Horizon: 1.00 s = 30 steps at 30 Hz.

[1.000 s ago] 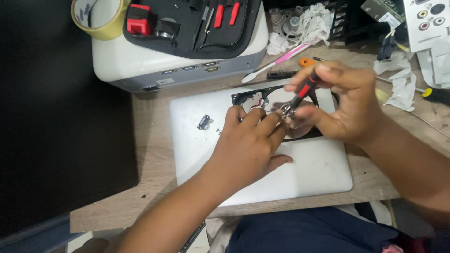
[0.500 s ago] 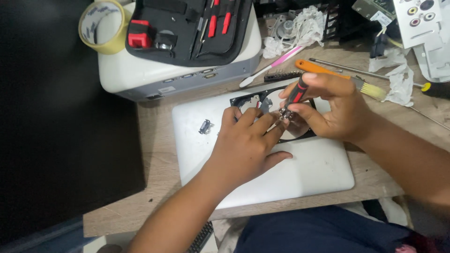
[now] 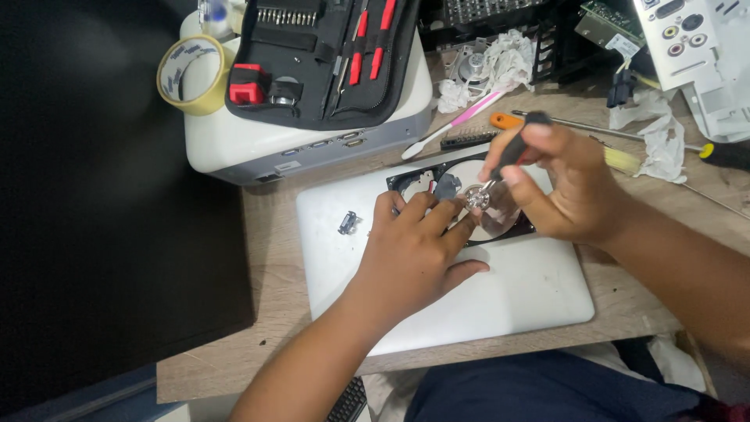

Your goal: Disassembling a hard drive by removing screws and the central spindle hub using a precision screwdriver

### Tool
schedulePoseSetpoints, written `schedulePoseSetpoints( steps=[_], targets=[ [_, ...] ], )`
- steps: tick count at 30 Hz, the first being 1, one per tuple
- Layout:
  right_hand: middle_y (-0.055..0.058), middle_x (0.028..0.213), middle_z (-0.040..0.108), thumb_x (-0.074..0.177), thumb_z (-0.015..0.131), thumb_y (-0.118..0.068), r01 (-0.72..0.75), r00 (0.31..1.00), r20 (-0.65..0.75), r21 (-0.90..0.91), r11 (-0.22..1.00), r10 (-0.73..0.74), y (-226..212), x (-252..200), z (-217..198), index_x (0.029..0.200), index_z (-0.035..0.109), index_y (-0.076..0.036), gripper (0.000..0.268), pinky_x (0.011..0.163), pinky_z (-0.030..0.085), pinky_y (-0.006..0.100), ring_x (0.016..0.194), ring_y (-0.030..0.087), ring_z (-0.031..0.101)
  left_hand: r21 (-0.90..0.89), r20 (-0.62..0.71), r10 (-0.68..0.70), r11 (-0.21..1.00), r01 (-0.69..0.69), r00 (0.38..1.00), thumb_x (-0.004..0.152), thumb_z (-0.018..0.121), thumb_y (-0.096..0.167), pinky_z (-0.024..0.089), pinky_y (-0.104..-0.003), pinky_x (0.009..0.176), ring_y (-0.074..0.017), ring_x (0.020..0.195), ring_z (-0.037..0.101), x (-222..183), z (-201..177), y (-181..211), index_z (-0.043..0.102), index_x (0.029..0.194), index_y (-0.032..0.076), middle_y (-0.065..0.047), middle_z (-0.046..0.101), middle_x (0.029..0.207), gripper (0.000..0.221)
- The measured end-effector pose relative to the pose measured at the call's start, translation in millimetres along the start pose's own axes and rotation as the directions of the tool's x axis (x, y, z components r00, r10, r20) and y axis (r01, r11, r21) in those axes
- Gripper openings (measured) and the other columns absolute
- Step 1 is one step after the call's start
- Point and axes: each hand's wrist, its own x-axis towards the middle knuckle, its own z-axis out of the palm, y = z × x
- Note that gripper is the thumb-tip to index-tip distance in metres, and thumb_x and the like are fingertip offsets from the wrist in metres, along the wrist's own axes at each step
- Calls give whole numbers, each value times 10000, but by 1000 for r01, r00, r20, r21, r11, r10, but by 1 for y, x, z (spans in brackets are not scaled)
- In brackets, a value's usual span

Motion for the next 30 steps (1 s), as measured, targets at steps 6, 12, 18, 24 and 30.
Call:
schedulePoseSetpoints(
  steps=[6,12,18,24,30],
  targets=[
    [235,1236,536,864,651,-102,-19,914,343,-494,869,214,-13,8,-17,1130,706,-228,300,639,548,445,1050,391,643,54,47,20,998,-23,999,852,726,639,390,-478,791,-296,1022,590,-2,0,4,716,1260,149,-65,684,1231,638],
    [78,1031,544,895,701,-264,-88,815,404,-623,778,415,-18,30,-4,888,705,-212,52,526,484,485,887,302,604,102,38,18,995,-22,999,731,807,710,385,-439,789,-270,987,580,-3,-2,6,708,1298,168,-58,673,1236,790],
    [53,924,499,892,678,-258,16,756,511,-640,768,410,-8,40,0,841,698,-164,109,560,477,471,780,310,552,37,41,14,999,-16,999,747,779,708,377,-445,796,-276,1001,574,-5,0,5,719,1242,126,-54,704,1270,766],
    [13,952,513,819,731,-318,91,648,596,-678,729,474,1,52,6,777,698,-170,157,710,539,458,879,287,618,-126,139,-55,989,73,989,759,795,584,353,-465,858,-291,1073,590,2,-18,6,735,1185,85,-105,723,1230,659],
    [-50,979,528,753,744,-357,-18,499,524,-790,613,690,-12,69,14,717,709,-211,154,755,596,469,923,283,679,-217,221,-91,966,140,971,739,852,434,336,-490,934,-306,1131,633,1,-18,3,697,1119,42,-167,754,1127,567]
  ],
)
